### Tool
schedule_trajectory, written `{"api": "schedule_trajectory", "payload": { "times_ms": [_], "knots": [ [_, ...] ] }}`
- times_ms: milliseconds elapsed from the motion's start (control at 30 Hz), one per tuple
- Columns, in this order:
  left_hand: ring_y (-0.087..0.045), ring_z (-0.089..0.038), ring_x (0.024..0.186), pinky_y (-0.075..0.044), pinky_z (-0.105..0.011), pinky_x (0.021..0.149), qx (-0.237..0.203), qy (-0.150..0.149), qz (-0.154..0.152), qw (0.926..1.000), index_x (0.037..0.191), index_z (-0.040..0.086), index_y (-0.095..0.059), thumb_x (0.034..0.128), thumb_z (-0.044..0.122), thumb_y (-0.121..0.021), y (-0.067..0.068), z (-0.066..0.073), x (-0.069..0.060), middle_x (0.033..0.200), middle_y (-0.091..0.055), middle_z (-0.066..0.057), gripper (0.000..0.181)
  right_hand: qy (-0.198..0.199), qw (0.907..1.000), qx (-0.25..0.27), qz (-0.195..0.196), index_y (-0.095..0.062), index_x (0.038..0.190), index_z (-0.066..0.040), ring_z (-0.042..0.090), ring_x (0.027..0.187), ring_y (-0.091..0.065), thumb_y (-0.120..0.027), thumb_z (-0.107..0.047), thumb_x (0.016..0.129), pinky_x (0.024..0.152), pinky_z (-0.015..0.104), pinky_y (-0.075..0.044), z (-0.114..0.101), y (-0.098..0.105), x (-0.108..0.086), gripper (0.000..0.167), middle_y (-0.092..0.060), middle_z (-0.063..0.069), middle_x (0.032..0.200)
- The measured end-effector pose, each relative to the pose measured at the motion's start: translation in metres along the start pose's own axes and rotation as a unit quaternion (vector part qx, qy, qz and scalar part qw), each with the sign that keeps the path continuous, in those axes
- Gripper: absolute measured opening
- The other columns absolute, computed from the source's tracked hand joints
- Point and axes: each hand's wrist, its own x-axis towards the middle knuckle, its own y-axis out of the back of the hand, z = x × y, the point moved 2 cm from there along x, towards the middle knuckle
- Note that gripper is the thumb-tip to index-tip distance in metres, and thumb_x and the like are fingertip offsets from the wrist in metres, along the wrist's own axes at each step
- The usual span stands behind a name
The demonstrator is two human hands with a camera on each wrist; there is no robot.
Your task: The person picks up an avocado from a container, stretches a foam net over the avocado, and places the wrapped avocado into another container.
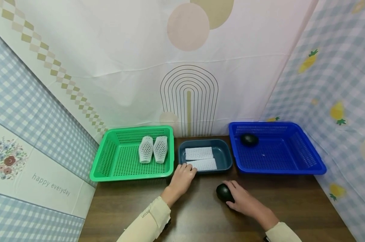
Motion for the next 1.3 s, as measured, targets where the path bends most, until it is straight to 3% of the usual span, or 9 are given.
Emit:
{"api": "schedule_trajectory", "payload": {
  "times_ms": [367, 600, 900, 1100, 1300],
  "knots": [
    [-0.059, -0.018, 0.079, -0.037, -0.028, 0.063, 0.003, 0.005, -0.010, 0.9999, 0.097, 0.017, -0.076, 0.0921, 0.009, -0.074, -0.002, 0.001, 0.000, 0.089, -0.070, -0.001, 0.010, -0.019, 0.9997, 0.012, 0.004, -0.038, 0.155, -0.003, 0.040, 0.132, -0.055, -0.084, -0.023, 0.087, 0.103, 0.056, -0.050, -0.002, -0.004, 0.000, 0.085, -0.049, 0.023, 0.147],
    [-0.060, -0.018, 0.080, -0.040, -0.029, 0.064, 0.006, 0.007, -0.020, 0.9998, 0.098, 0.018, -0.075, 0.0916, 0.010, -0.075, -0.002, 0.001, 0.001, 0.090, -0.070, 0.000, 0.011, -0.027, 0.9994, 0.018, -0.012, -0.038, 0.155, -0.004, 0.039, 0.133, -0.055, -0.083, -0.024, 0.088, 0.103, 0.057, -0.050, -0.004, -0.005, 0.002, 0.083, -0.048, 0.023, 0.147],
    [-0.060, -0.019, 0.078, -0.040, -0.029, 0.062, -0.005, 0.009, -0.023, 0.9997, 0.095, 0.017, -0.075, 0.0921, 0.014, -0.075, -0.002, 0.000, 0.002, 0.088, -0.069, -0.001, 0.004, -0.023, 0.9994, 0.026, -0.005, -0.039, 0.155, -0.006, 0.039, 0.133, -0.054, -0.083, -0.028, 0.088, 0.103, 0.057, -0.049, -0.006, -0.004, 0.000, 0.083, -0.048, 0.022, 0.148],
    [-0.067, -0.020, 0.081, -0.050, -0.032, 0.063, -0.038, 0.034, -0.037, 0.9980, 0.100, 0.012, -0.074, 0.0979, 0.023, -0.070, 0.003, -0.006, 0.018, 0.092, -0.072, -0.004, 0.012, 0.011, 0.9992, -0.007, 0.038, -0.042, 0.153, -0.005, 0.037, 0.133, -0.054, -0.081, -0.034, 0.090, 0.103, 0.054, -0.050, -0.014, 0.011, -0.004, 0.080, -0.050, 0.020, 0.147],
    [-0.070, -0.024, 0.090, -0.059, -0.039, 0.074, -0.062, 0.046, -0.097, 0.9924, 0.112, 0.009, -0.072, 0.0969, 0.024, -0.072, 0.002, -0.014, 0.046, 0.103, -0.072, -0.008, 0.022, 0.052, 0.9952, -0.033, 0.077, -0.047, 0.150, -0.005, 0.035, 0.133, -0.055, -0.080, -0.034, 0.091, 0.104, 0.052, -0.050, -0.024, 0.032, -0.004, 0.073, -0.053, 0.018, 0.147]
  ]
}}
